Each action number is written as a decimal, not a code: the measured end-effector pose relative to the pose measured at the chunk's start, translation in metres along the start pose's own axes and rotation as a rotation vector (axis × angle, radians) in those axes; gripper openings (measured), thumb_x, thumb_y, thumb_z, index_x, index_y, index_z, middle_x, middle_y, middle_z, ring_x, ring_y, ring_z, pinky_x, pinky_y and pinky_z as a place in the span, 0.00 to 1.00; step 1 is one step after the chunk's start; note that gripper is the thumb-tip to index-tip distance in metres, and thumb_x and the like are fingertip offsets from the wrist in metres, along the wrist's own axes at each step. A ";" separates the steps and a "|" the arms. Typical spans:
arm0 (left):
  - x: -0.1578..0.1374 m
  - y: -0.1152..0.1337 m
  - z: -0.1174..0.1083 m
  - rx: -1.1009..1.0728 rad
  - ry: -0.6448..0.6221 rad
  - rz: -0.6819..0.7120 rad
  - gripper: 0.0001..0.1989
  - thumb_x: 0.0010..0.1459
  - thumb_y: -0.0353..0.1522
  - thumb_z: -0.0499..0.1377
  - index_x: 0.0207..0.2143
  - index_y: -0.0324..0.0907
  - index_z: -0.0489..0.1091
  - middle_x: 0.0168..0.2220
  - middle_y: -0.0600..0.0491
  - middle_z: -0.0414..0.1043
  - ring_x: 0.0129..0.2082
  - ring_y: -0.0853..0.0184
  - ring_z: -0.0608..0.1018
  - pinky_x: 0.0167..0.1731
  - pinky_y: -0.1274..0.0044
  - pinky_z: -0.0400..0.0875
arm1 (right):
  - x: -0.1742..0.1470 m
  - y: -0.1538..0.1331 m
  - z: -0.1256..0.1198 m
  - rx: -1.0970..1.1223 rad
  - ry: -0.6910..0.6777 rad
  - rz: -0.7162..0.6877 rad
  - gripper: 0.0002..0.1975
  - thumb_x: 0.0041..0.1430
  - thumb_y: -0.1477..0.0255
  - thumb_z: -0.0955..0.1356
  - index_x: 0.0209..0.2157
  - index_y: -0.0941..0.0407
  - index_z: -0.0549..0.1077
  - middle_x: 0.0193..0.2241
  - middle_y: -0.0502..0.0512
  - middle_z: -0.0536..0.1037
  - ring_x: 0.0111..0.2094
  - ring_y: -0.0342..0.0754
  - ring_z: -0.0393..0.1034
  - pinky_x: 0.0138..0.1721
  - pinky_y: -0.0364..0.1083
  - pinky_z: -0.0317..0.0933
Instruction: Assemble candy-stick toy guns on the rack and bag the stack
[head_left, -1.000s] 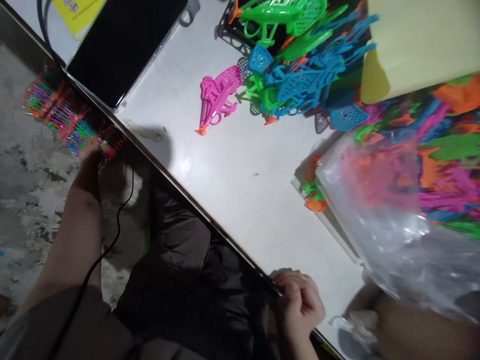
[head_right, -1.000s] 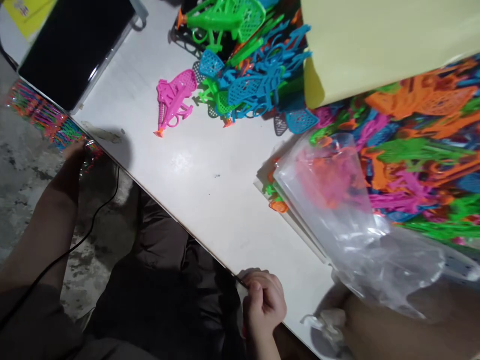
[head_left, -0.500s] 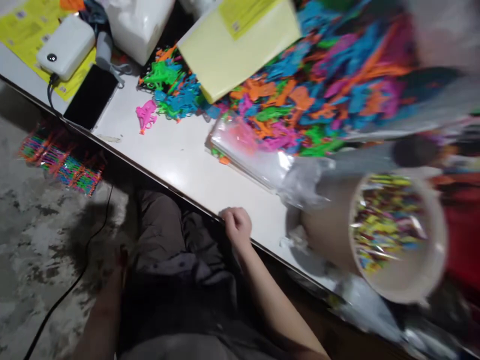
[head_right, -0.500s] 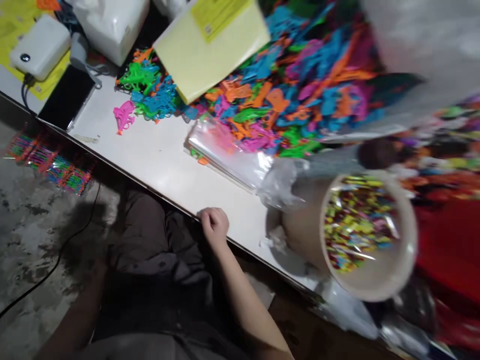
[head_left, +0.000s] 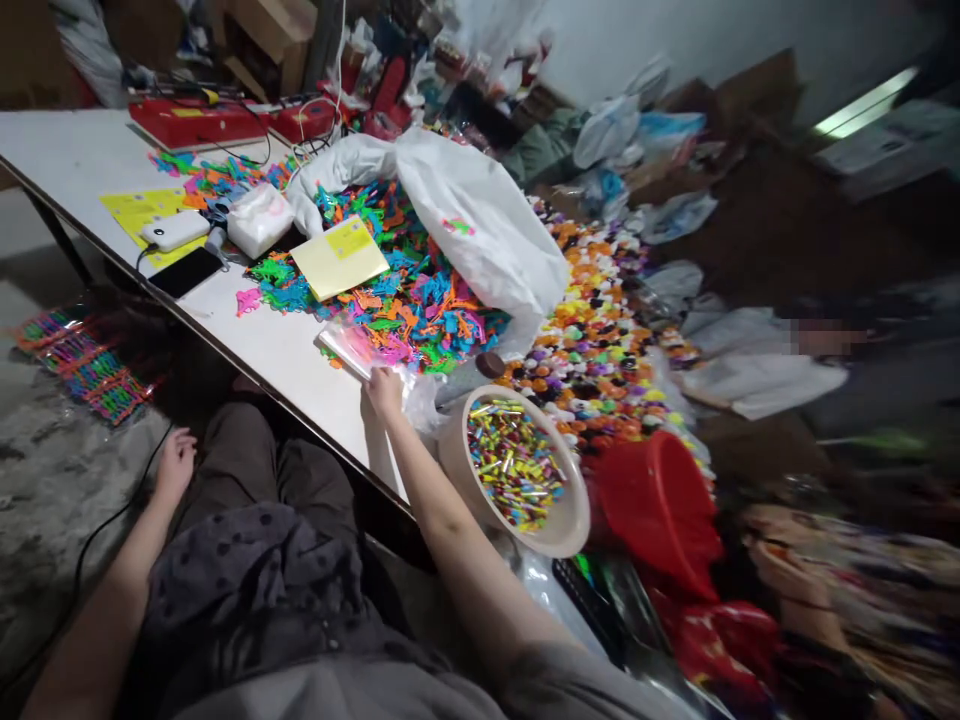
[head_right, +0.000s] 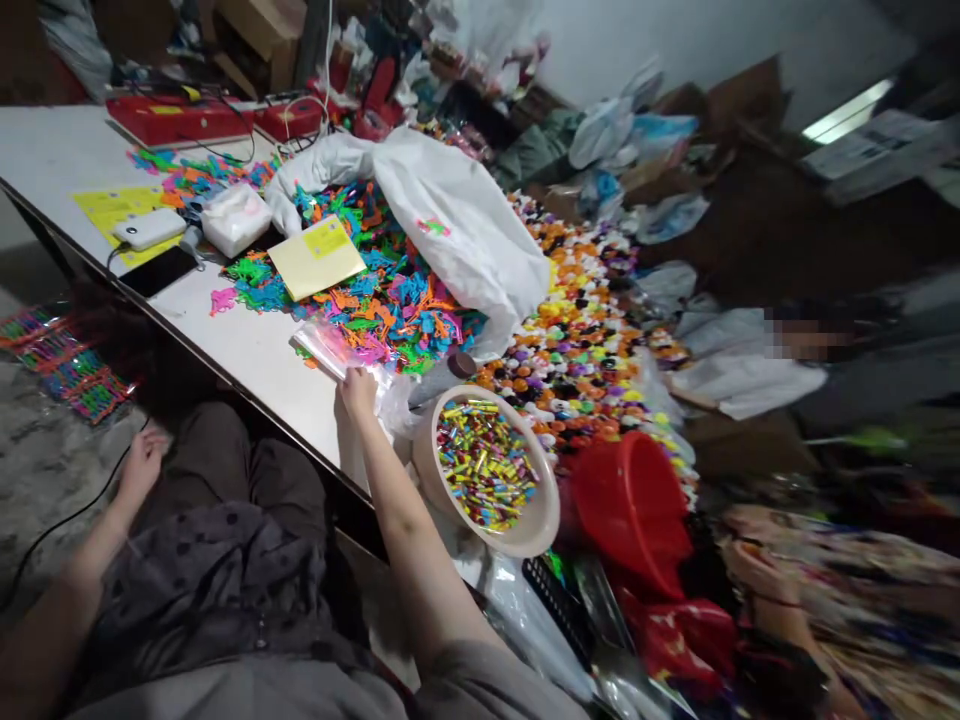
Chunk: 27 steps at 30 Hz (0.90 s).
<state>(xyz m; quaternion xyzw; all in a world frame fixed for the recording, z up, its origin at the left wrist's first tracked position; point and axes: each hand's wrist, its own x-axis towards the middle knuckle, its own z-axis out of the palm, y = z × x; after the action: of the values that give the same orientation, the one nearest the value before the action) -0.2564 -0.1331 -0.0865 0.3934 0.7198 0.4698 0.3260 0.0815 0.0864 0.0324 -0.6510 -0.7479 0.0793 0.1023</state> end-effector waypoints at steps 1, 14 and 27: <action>0.005 0.009 0.003 -0.019 0.035 0.011 0.14 0.60 0.31 0.47 0.49 0.41 0.58 0.39 0.48 0.68 0.34 0.68 0.74 0.38 0.71 0.71 | 0.003 0.000 -0.001 -0.004 -0.018 0.006 0.13 0.55 0.75 0.63 0.41 0.64 0.71 0.45 0.66 0.71 0.44 0.51 0.60 0.44 0.46 0.51; -0.063 0.099 0.042 -0.236 -0.112 0.163 0.11 0.59 0.36 0.49 0.42 0.41 0.64 0.34 0.50 0.70 0.31 0.69 0.74 0.36 0.73 0.70 | 0.012 -0.011 -0.030 0.075 -0.012 0.053 0.07 0.54 0.76 0.61 0.33 0.61 0.69 0.35 0.59 0.73 0.34 0.45 0.60 0.35 0.43 0.51; -0.045 0.114 0.042 -0.260 -0.120 0.161 0.19 0.54 0.36 0.55 0.48 0.40 0.60 0.43 0.45 0.69 0.38 0.66 0.74 0.41 0.70 0.68 | -0.002 -0.040 -0.117 0.855 0.215 -0.434 0.16 0.60 0.57 0.62 0.38 0.55 0.65 0.27 0.48 0.67 0.25 0.41 0.65 0.27 0.44 0.60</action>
<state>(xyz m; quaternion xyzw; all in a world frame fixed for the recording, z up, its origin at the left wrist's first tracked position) -0.1702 -0.1266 0.0096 0.4318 0.5983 0.5594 0.3777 0.0733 0.0771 0.1553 -0.3844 -0.7519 0.2884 0.4513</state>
